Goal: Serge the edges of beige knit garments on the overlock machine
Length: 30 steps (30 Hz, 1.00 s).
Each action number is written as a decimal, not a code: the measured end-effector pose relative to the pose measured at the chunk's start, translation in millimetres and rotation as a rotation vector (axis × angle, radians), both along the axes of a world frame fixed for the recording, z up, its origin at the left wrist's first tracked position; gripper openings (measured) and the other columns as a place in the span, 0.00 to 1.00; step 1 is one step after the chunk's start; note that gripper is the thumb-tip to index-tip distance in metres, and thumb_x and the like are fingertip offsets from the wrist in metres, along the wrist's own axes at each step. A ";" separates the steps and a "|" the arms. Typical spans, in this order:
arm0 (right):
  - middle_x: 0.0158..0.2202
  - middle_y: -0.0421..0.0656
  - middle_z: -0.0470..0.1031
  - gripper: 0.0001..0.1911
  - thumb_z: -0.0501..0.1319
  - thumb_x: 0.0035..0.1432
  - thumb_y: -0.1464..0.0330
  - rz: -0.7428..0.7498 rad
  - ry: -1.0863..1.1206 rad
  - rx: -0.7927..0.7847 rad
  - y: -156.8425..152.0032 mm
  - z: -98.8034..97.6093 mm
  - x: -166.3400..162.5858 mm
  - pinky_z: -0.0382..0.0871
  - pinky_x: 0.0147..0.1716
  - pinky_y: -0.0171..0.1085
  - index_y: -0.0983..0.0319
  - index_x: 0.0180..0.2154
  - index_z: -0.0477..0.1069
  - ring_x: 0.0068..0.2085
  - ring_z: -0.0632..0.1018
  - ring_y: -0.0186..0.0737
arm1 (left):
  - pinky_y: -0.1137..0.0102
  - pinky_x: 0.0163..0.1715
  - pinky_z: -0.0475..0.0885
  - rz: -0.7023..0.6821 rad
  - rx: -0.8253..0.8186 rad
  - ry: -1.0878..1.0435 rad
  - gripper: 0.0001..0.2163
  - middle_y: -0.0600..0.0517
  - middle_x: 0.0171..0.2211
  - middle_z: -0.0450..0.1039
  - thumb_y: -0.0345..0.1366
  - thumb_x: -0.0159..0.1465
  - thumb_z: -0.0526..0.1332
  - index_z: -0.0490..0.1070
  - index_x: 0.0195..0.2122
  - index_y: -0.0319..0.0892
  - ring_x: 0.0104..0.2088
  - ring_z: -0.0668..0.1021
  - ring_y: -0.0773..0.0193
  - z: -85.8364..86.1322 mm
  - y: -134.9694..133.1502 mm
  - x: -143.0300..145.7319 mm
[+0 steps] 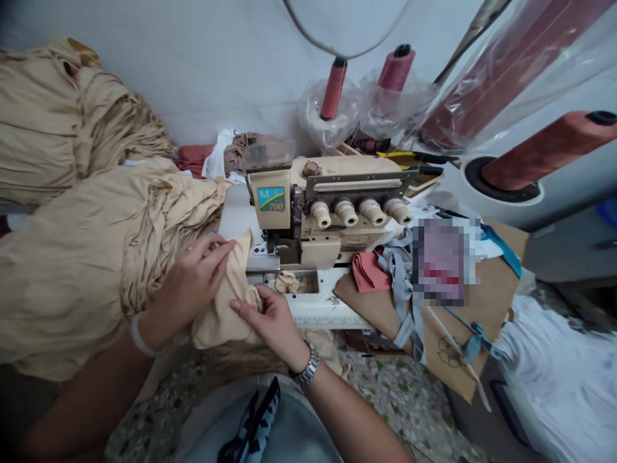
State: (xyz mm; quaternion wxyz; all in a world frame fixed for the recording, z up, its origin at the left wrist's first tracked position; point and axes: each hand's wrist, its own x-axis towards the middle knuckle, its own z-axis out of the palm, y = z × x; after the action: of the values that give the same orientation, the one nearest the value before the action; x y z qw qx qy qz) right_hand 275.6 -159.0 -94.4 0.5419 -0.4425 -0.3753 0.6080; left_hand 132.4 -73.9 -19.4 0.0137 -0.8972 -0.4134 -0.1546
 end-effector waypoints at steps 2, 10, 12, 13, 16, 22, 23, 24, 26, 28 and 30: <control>0.26 0.36 0.68 0.19 0.69 0.54 0.53 -0.069 0.018 -0.054 -11.5 -1.1 12.6 0.60 0.29 0.32 0.62 0.30 0.71 0.28 0.65 0.32 | 0.58 0.53 0.70 -0.093 -0.001 -0.044 0.17 0.43 0.52 0.73 0.25 0.69 0.50 0.71 0.55 0.37 0.53 0.75 0.53 -3.8 4.9 0.5; 0.30 0.38 0.71 0.19 0.71 0.54 0.57 0.149 -0.219 -0.069 -27.5 -4.8 50.5 0.63 0.30 0.33 0.62 0.43 0.74 0.30 0.69 0.34 | 0.57 0.49 0.70 -0.165 -0.060 -0.115 0.19 0.42 0.49 0.71 0.27 0.68 0.52 0.70 0.58 0.39 0.49 0.74 0.53 -13.0 7.7 12.0; 0.35 0.42 0.73 0.20 0.70 0.55 0.57 0.054 -0.265 0.001 -15.8 -3.6 45.7 0.67 0.36 0.36 0.61 0.45 0.75 0.36 0.73 0.38 | 0.55 0.51 0.67 -0.146 -0.022 -0.102 0.18 0.42 0.53 0.71 0.28 0.69 0.52 0.69 0.59 0.41 0.53 0.73 0.51 -14.9 10.0 16.3; 0.38 0.43 0.74 0.18 0.70 0.55 0.57 0.030 -0.260 0.047 -10.6 -2.9 43.0 0.68 0.40 0.37 0.61 0.43 0.77 0.39 0.73 0.39 | 0.54 0.52 0.65 -0.145 -0.012 -0.093 0.19 0.43 0.55 0.71 0.28 0.69 0.52 0.68 0.59 0.41 0.55 0.72 0.51 -15.8 11.2 17.7; 0.36 0.42 0.74 0.13 0.73 0.51 0.59 0.018 -0.035 0.068 -5.1 -2.1 39.6 0.69 0.39 0.35 0.61 0.32 0.77 0.37 0.74 0.37 | 0.54 0.55 0.63 -0.202 -0.030 -0.095 0.18 0.42 0.58 0.71 0.28 0.70 0.49 0.66 0.59 0.38 0.59 0.71 0.53 -17.9 11.9 19.7; 0.23 0.36 0.71 0.20 0.76 0.44 0.58 -0.145 0.225 -0.188 -28.8 -6.9 46.2 0.62 0.24 0.28 0.62 0.27 0.70 0.23 0.67 0.28 | 0.57 0.56 0.64 -0.284 -0.037 -0.157 0.15 0.41 0.57 0.73 0.30 0.71 0.51 0.68 0.55 0.34 0.58 0.71 0.53 -19.3 -0.9 27.7; 0.23 0.35 0.70 0.20 0.76 0.44 0.58 -0.158 0.214 -0.203 -33.3 -7.3 46.6 0.61 0.23 0.28 0.62 0.27 0.69 0.22 0.66 0.27 | 0.56 0.55 0.65 -0.244 -0.031 -0.142 0.15 0.41 0.57 0.73 0.32 0.71 0.51 0.68 0.55 0.35 0.57 0.72 0.52 -18.4 -2.9 29.7; 0.22 0.35 0.69 0.21 0.76 0.44 0.58 -0.161 0.204 -0.213 -37.4 -7.5 46.9 0.60 0.23 0.27 0.62 0.26 0.68 0.22 0.65 0.27 | 0.55 0.53 0.65 -0.201 -0.024 -0.119 0.16 0.42 0.58 0.72 0.33 0.71 0.51 0.68 0.56 0.35 0.55 0.72 0.50 -17.2 -4.3 31.4; 0.21 0.35 0.67 0.22 0.76 0.45 0.58 -0.152 0.178 -0.224 -44.3 -7.6 47.2 0.57 0.22 0.27 0.62 0.25 0.67 0.22 0.64 0.27 | 0.54 0.50 0.65 -0.135 -0.010 -0.064 0.18 0.43 0.60 0.71 0.34 0.71 0.51 0.67 0.60 0.38 0.54 0.72 0.49 -14.3 -5.6 33.7; 0.21 0.35 0.67 0.21 0.75 0.47 0.57 -0.140 0.144 -0.221 -49.3 -7.9 48.1 0.56 0.21 0.28 0.62 0.25 0.67 0.22 0.63 0.27 | 0.53 0.49 0.64 -0.105 -0.005 -0.024 0.19 0.44 0.61 0.70 0.34 0.71 0.51 0.65 0.62 0.40 0.55 0.72 0.48 -11.8 -5.2 34.7; 0.21 0.35 0.67 0.20 0.74 0.48 0.57 -0.155 0.116 -0.209 -52.7 -8.8 49.6 0.56 0.22 0.28 0.62 0.25 0.68 0.22 0.63 0.27 | 0.53 0.50 0.63 -0.102 -0.012 -0.014 0.19 0.44 0.61 0.70 0.33 0.71 0.51 0.65 0.62 0.40 0.55 0.72 0.48 -10.7 -4.5 35.4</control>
State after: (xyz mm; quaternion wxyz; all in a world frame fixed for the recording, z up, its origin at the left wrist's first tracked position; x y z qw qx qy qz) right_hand 325.3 -211.7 -103.2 0.5589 -0.4884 -0.2428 0.6247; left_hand 167.8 -78.4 -30.2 -0.0023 -0.9161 -0.3680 -0.1592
